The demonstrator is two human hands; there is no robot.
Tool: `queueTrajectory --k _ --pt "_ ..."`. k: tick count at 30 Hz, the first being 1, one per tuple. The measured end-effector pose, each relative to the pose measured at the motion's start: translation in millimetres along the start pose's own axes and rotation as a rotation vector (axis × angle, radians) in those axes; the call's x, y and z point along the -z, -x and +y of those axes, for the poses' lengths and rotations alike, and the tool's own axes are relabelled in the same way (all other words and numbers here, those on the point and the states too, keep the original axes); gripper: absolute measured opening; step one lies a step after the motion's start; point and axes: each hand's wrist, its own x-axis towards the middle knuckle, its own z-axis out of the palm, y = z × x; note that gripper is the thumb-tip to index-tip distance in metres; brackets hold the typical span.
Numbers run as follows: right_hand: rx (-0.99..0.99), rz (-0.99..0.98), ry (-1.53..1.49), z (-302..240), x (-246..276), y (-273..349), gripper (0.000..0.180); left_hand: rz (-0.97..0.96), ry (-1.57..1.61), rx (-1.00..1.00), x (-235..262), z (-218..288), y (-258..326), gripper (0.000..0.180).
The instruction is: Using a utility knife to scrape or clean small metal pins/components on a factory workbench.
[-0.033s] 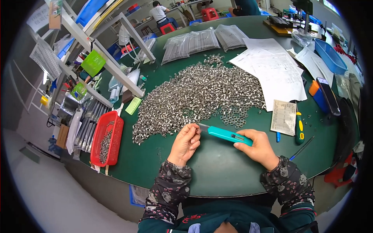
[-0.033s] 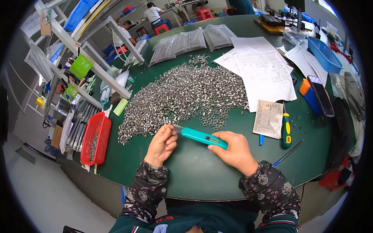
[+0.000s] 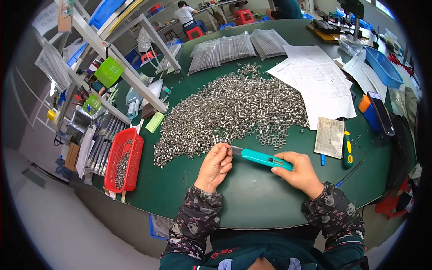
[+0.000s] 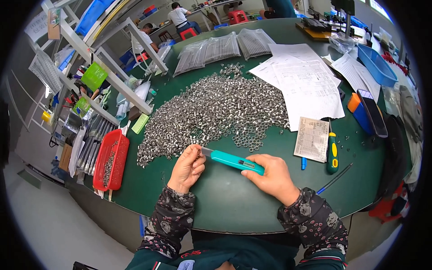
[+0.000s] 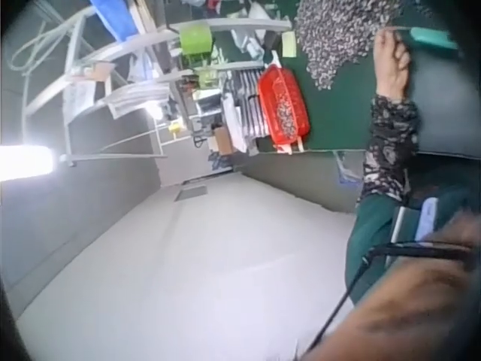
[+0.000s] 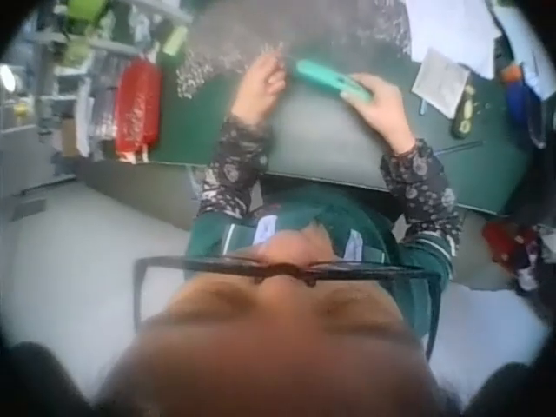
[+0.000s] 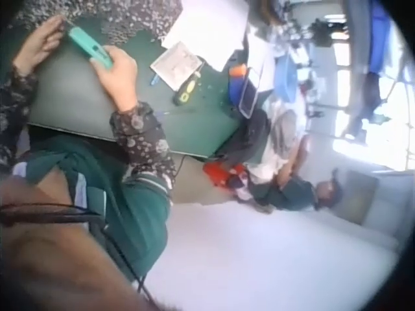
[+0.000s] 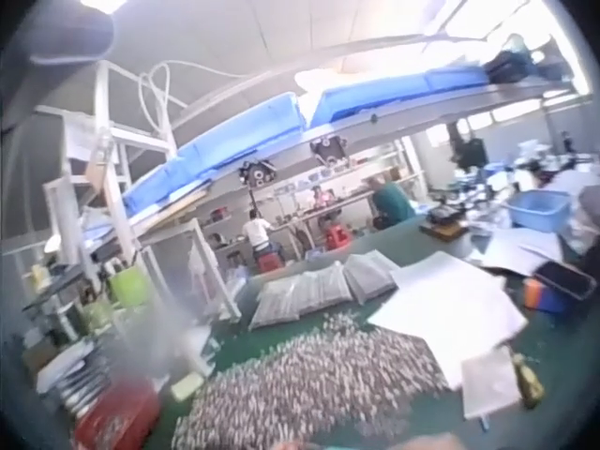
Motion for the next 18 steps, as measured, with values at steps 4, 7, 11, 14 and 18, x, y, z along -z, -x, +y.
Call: queueTrajectory --k 4,7,11,14,18 --pt "-0.028 -0.043 -0.013 -0.1 -2.9 0.3 0.028 0.016 0.004 0.007 2.4 3.0 0.4 0.013" --pt "-0.068 -0.083 -0.017 -2.6 -2.1 -0.4 0.028 0.033 -0.017 0.02 2.0 2.8 1.2 0.012" --pt "-0.063 -0.098 -0.045 -4.5 -1.2 -0.7 0.029 0.032 -0.04 0.021 -0.4 0.9 1.4 0.012" --pt "-0.134 -0.137 -0.068 -3.6 -0.2 -0.7 0.03 0.067 -0.086 -0.003 -2.5 -0.5 0.9 0.013" --pt "-0.084 -0.092 0.055 -3.5 0.1 0.7 0.029 0.099 -0.152 -0.007 -3.1 -0.8 1.8 0.013"
